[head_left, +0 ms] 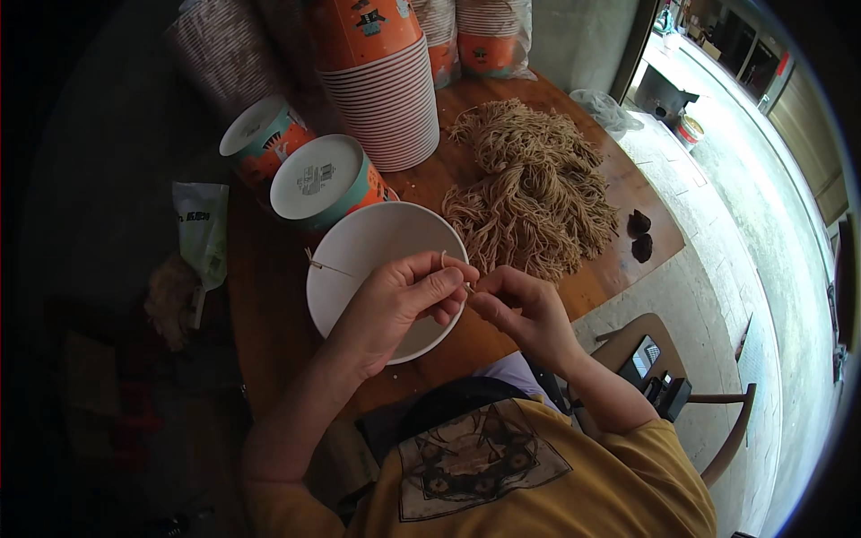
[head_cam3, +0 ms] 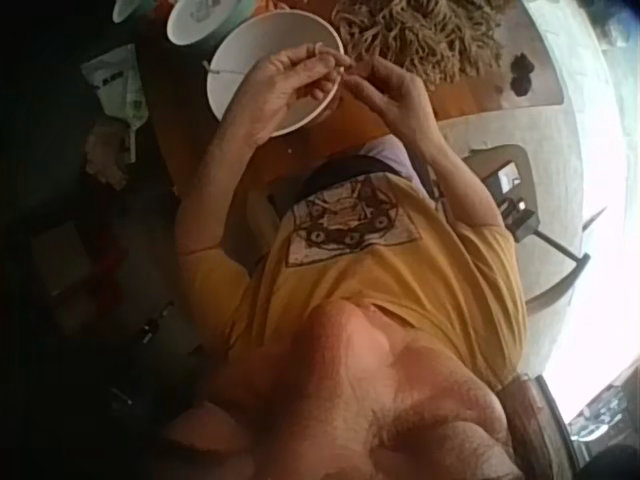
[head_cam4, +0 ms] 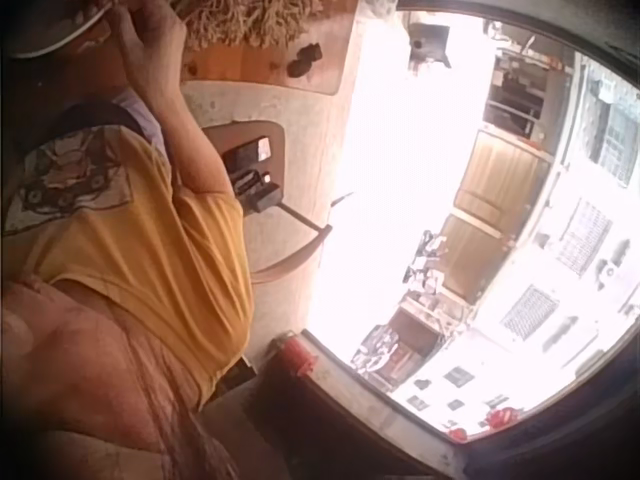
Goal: Tying string handles through pre-drilled holes in paper buckets.
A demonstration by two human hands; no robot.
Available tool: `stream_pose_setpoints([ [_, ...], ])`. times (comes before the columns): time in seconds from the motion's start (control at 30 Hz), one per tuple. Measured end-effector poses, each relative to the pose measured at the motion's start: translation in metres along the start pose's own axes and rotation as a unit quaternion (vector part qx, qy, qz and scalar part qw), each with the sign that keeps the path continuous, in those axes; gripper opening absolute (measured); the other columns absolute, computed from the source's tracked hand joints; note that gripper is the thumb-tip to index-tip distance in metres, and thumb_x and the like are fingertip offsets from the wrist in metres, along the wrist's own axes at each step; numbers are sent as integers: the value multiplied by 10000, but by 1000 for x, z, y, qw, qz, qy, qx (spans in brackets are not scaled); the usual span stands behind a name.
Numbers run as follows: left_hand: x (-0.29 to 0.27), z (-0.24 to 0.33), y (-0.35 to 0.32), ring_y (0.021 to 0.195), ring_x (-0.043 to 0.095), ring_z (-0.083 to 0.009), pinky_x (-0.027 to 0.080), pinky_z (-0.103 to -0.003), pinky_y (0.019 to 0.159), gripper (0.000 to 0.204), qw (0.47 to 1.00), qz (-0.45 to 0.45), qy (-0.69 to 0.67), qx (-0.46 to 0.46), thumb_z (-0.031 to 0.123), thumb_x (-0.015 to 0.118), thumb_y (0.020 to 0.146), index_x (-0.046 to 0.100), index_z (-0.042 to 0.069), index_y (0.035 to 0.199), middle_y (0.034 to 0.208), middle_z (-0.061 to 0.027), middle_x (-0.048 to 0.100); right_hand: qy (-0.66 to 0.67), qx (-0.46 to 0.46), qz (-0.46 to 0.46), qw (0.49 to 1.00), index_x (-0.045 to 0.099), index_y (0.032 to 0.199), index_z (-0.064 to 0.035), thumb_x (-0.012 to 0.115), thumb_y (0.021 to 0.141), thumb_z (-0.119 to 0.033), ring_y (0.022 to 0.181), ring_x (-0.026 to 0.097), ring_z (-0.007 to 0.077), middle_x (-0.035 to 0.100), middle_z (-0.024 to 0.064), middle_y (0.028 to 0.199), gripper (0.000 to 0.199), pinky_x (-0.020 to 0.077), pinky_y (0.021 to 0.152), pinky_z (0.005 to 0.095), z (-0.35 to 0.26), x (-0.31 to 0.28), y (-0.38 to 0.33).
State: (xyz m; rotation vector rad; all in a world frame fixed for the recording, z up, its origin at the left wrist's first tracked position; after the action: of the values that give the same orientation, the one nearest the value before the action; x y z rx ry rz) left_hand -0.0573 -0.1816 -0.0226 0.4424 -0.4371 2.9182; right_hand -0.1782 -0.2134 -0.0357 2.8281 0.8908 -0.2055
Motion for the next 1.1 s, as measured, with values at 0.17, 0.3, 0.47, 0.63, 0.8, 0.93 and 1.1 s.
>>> stream_pose_setpoints([
  [0.17,-2,0,1,772,552,-65,467,-211,725,205,1000,14,-7,-13,145,549,950,622,-3,1072,881,-18,609,-77,-97,36,992,591,846,-18,685,838,-125,629,557,130,577,46,747,142,452,557,268,-36,-2,-4],
  [0.3,6,1,0,813,554,-55,466,-205,745,203,998,-20,-19,-49,140,540,951,606,14,1096,916,-5,601,-205,-225,49,951,568,785,-55,737,766,-111,634,562,208,538,52,713,179,461,536,311,-62,11,-7],
  [0.47,5,-4,-1,838,541,-51,440,-190,756,200,997,-32,-16,-64,111,551,925,596,18,1096,943,-5,597,-256,-265,42,928,548,784,-79,746,753,-162,671,580,232,548,43,736,217,488,560,353,-70,15,-8],
  [0.63,4,-1,-2,785,512,-54,427,-197,701,199,999,-4,3,-46,60,546,891,582,4,1079,909,-7,581,-223,-286,-1,932,566,800,-80,744,757,-152,664,572,234,539,42,732,197,479,576,340,-71,17,-8],
  [0.8,0,4,-2,790,533,-71,444,-208,695,262,999,14,37,-24,21,555,864,503,0,1119,901,-36,575,-230,-298,28,926,602,938,-60,704,766,-105,784,554,264,568,84,903,205,478,668,342,-79,-11,6],
  [0.93,1,10,-2,788,555,-93,459,-224,715,359,996,53,72,-5,-17,551,852,406,16,1179,913,-69,579,-286,-342,-46,894,601,1047,-77,667,785,-83,977,518,276,553,90,1101,271,471,806,370,-83,1,20],
  [1.1,1,12,-2,781,569,-106,475,-239,710,372,996,38,75,15,-31,519,845,364,15,1180,903,-74,576,-294,-378,-86,874,596,946,-71,662,776,-62,1047,482,295,531,82,1178,182,471,848,377,-86,5,23],
])
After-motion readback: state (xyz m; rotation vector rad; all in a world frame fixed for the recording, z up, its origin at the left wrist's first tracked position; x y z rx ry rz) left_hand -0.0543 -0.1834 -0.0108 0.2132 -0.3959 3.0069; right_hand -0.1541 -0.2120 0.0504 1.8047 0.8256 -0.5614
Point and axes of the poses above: each hand's wrist, its own y-axis towards the middle knuckle, its own x-axis out of the palm, z = x × y, the point moved 9 cm from there along y, towards the middle knuckle
